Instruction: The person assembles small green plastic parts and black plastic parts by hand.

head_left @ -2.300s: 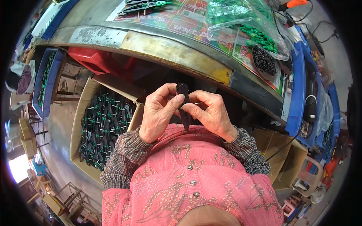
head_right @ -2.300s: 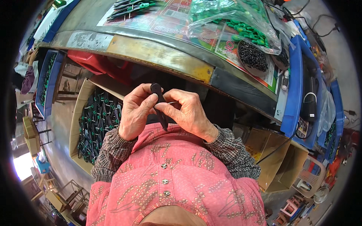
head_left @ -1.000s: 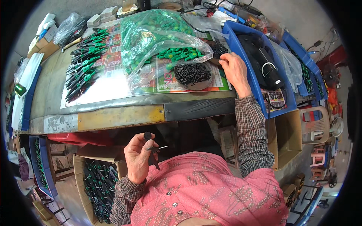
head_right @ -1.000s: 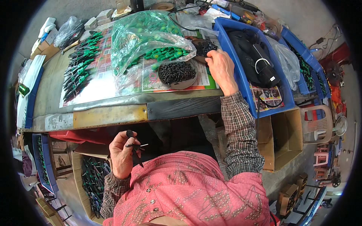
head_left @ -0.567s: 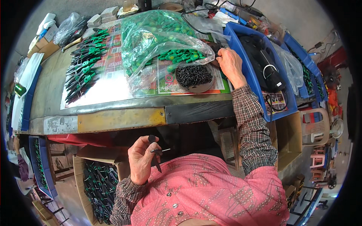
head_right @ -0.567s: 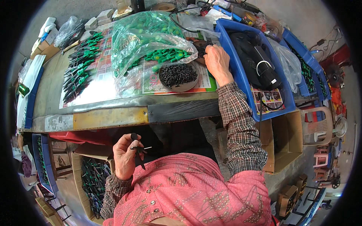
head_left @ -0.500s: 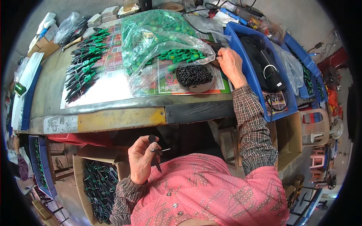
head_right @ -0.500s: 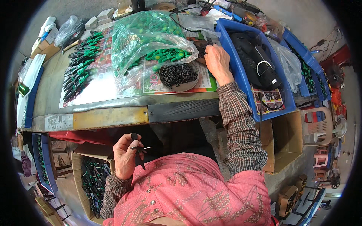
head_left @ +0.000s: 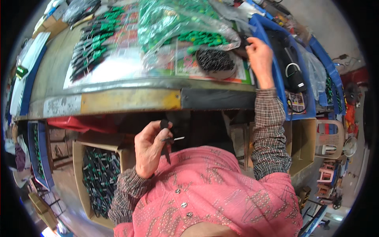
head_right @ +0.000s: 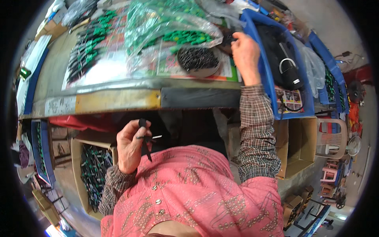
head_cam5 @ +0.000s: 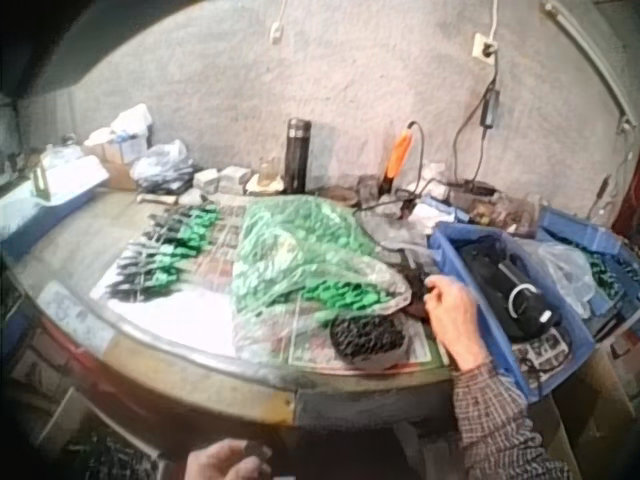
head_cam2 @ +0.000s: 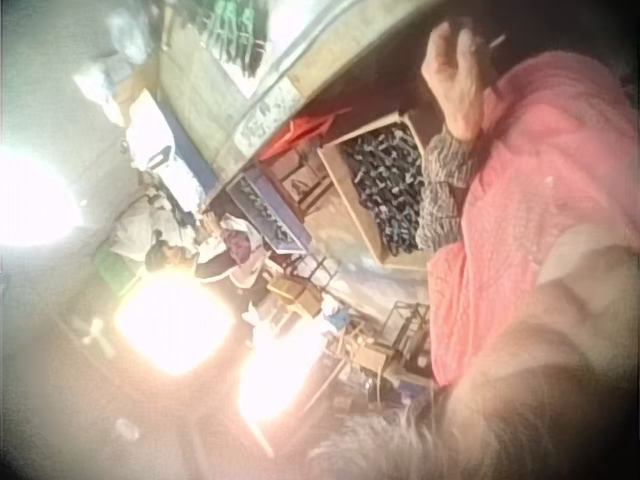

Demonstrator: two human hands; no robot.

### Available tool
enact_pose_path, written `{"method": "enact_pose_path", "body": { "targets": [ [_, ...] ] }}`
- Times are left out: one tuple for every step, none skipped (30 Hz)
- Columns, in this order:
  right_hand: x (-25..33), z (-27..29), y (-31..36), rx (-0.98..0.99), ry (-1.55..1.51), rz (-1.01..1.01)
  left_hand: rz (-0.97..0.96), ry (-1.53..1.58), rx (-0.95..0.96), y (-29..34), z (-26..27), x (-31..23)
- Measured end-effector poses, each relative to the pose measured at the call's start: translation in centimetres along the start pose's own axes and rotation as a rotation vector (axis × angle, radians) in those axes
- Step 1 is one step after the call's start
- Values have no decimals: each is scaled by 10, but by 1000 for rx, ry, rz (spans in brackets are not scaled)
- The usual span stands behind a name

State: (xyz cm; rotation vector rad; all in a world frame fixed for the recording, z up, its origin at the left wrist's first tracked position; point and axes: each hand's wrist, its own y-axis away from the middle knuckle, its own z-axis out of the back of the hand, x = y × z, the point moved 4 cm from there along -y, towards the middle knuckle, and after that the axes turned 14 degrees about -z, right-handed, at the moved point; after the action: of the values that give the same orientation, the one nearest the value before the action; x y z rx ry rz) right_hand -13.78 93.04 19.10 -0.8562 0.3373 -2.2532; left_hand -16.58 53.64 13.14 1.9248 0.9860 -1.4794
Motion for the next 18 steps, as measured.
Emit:
{"method": "enact_pose_path", "body": {
  "targets": [
    [11, 7, 6, -17, -10, 29, -5, 10, -4, 0, -1, -1],
    [16, 16, 14, -18, -32, 74, 11, 20, -2, 0, -3, -3],
    [23, 23, 24, 54, -168, 12, 25, 29, 6, -1, -4, -3],
    [39, 28, 38, 103, -240, 34, -4, 13, 27, 0, -3, -3],
    [55, 31, 54, 145, -304, 53, 3, 11, 16, 1, -2, -1],
    [66, 31, 70, 228, -382, -2, 10, 34, 16, 2, -4, 0],
    [78, 29, 87, 313, -462, -55, 14, 55, 12, 4, -3, 0],
    [89, 24, 106, 438, -527, -74, 16, 64, 6, 5, -2, 2],
    [100, 23, 124, 612, -711, -149, 19, 65, 7, 6, -2, 2],
    [108, 19, 141, 723, -777, -132, 12, 73, 11, 7, -2, 3],
    [117, 18, 156, 876, -831, -201, 4, 81, 15, 9, -1, 3],
    [123, 17, 168, 986, -868, -243, 5, 82, 14, 10, -1, 2],
    [128, 15, 180, 1040, -908, -260, 8, 88, 27, 12, -1, 1],
    [132, 14, 189, 1090, -956, -274, 10, 93, 38, 14, -2, 1],
    [137, 13, 196, 1140, -1004, -286, 9, 93, 35, 15, -3, 1],
    [140, 10, 202, 1159, -1069, -327, -1, 100, 19, 16, -3, 1],
    [141, 8, 205, 1161, -1068, -327, -10, 107, 3, 17, -3, 1],
    [143, 5, 205, 1155, -1070, -324, -12, 108, -1, 18, -3, 1]
  ]
}}
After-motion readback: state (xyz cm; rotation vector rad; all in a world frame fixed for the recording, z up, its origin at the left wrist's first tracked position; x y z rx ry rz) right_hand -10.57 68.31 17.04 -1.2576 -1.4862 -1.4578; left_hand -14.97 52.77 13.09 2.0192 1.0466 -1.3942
